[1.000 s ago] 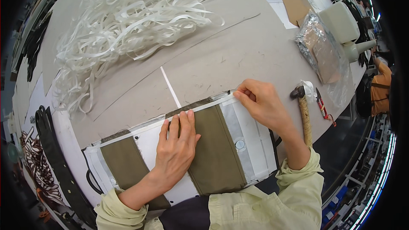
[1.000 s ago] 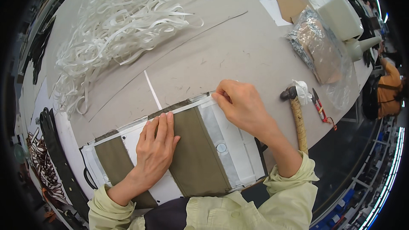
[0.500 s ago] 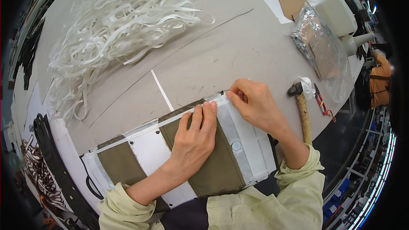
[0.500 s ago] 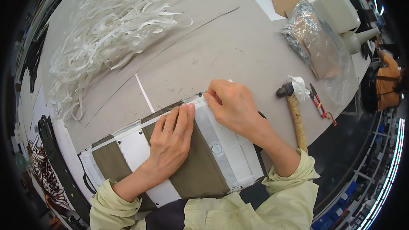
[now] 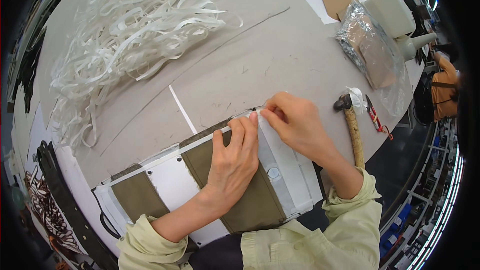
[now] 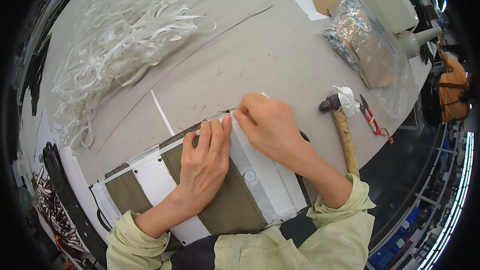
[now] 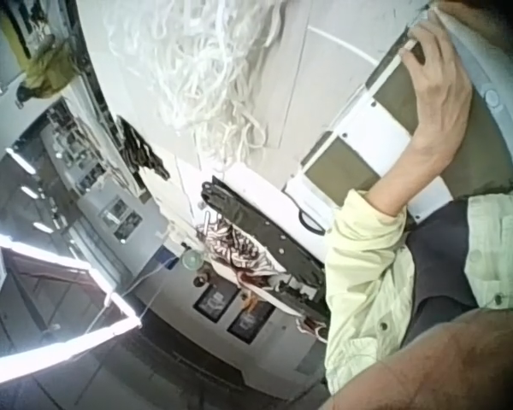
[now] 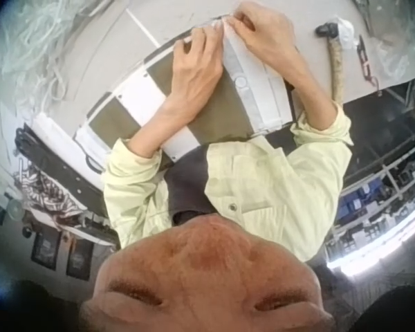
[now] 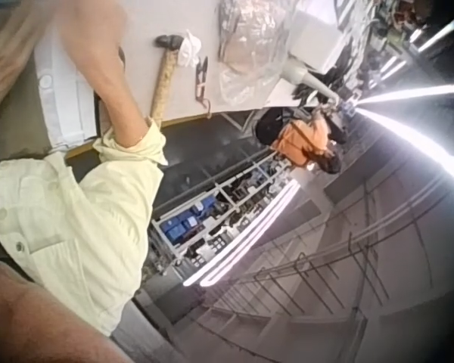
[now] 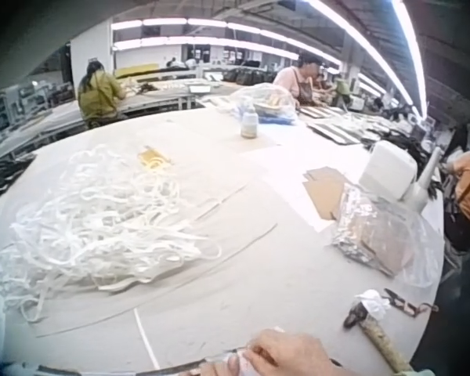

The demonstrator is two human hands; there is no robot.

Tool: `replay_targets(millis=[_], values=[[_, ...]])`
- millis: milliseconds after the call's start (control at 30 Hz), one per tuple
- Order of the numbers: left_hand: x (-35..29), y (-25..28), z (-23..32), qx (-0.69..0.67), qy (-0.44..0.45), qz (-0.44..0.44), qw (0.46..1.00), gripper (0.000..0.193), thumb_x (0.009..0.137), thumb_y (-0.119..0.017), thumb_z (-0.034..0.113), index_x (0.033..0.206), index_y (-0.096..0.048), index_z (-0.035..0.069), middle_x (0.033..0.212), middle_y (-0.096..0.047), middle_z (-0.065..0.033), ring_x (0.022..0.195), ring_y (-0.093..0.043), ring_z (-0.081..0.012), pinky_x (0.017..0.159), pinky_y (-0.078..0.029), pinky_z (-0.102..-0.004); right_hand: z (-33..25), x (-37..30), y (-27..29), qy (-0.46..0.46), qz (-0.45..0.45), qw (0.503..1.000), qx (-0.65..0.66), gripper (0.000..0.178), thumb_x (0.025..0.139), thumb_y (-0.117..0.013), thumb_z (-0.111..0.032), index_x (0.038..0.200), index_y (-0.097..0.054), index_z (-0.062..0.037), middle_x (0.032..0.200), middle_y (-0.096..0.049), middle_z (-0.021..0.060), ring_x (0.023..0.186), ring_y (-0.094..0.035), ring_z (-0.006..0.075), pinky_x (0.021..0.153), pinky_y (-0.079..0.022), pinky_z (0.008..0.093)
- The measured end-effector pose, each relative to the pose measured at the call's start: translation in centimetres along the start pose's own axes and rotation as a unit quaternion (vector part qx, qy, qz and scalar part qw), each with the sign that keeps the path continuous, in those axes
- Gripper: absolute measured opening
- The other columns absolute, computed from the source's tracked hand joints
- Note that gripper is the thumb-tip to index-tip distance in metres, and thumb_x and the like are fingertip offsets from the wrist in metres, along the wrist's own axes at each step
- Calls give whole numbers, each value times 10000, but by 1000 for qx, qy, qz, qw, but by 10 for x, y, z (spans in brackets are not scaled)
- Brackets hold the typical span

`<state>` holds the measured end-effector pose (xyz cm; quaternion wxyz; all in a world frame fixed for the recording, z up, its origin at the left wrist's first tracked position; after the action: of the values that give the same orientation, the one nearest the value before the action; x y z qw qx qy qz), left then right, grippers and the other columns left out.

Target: Manually assembling and aligning components of a green fabric/leather bag on a workshop table.

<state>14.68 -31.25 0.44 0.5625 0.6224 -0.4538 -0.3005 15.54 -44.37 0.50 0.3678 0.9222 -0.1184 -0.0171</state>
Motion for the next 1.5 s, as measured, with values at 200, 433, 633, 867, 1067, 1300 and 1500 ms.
replay_targets(millis=[200,433,633,867,1067,1300,1500], values=[[-1,-1,0,-2,-17,-8,1000,599,840,-639,100,1403,-576,-96,1297,-540,-177,1188,-536,-275,888,-505,-418,-15,-32,31,118,109,985,-63,152,857,-679,53,994,-699,-9,888,-632,107,724,-600,265,597,-475,386],[-1,1,1,-7,-7,-5,1000,612,855,-629,110,1438,-557,-64,1283,-549,-176,1186,-555,-282,904,-513,-416,-21,-44,8,199,100,959,-173,458,694,-678,55,1145,-724,-18,960,-615,79,802,-578,250,645,-480,378],[2,2,5,-19,12,1,1000,610,848,-638,84,1438,-561,-50,1269,-552,-182,1159,-585,-307,939,-553,-414,-22,-46,4,206,86,954,-201,444,726,-669,19,1167,-709,1,998,-593,77,832,-567,250,685,-477,378],[5,4,5,-21,11,-11,1000,615,838,-650,82,1433,-565,-51,1259,-560,-192,1154,-585,-316,944,-564,-412,-26,-44,3,213,79,949,-219,419,742,-669,18,1160,-699,22,996,-590,83,850,-567,256,703,-475,378],[1,3,4,-5,5,-15,1000,652,821,-662,85,1438,-536,-81,1277,-564,-196,1167,-575,-307,966,-549,-417,-27,-39,-5,213,55,950,-220,388,776,-657,15,1162,-678,34,992,-583,102,880,-566,277,718,-472,386],[-44,3,-18,-133,11,63,989,610,845,-599,51,1433,-524,-90,1446,-531,-228,1339,-529,-339,1117,-452,-447,-36,-41,-14,232,34,927,-293,398,767,-633,30,1162,-636,76,996,-579,130,923,-562,292,776,-463,391],[-87,7,-42,-146,38,53,987,642,811,-615,-7,1438,-508,-94,1518,-493,-220,1401,-488,-350,1160,-403,-468,-57,-49,-21,266,38,924,-271,449,757,-625,58,1203,-602,91,1123,-588,179,1073,-583,339,896,-488,428]])
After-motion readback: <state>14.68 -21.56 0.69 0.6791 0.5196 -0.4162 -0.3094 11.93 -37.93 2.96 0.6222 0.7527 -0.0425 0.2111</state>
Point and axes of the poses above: each hand's wrist, its own x-axis towards the middle knuckle, its own y-axis out of the back of the hand, z = x × y, the point moved 8 cm from there along x, towards the middle knuckle
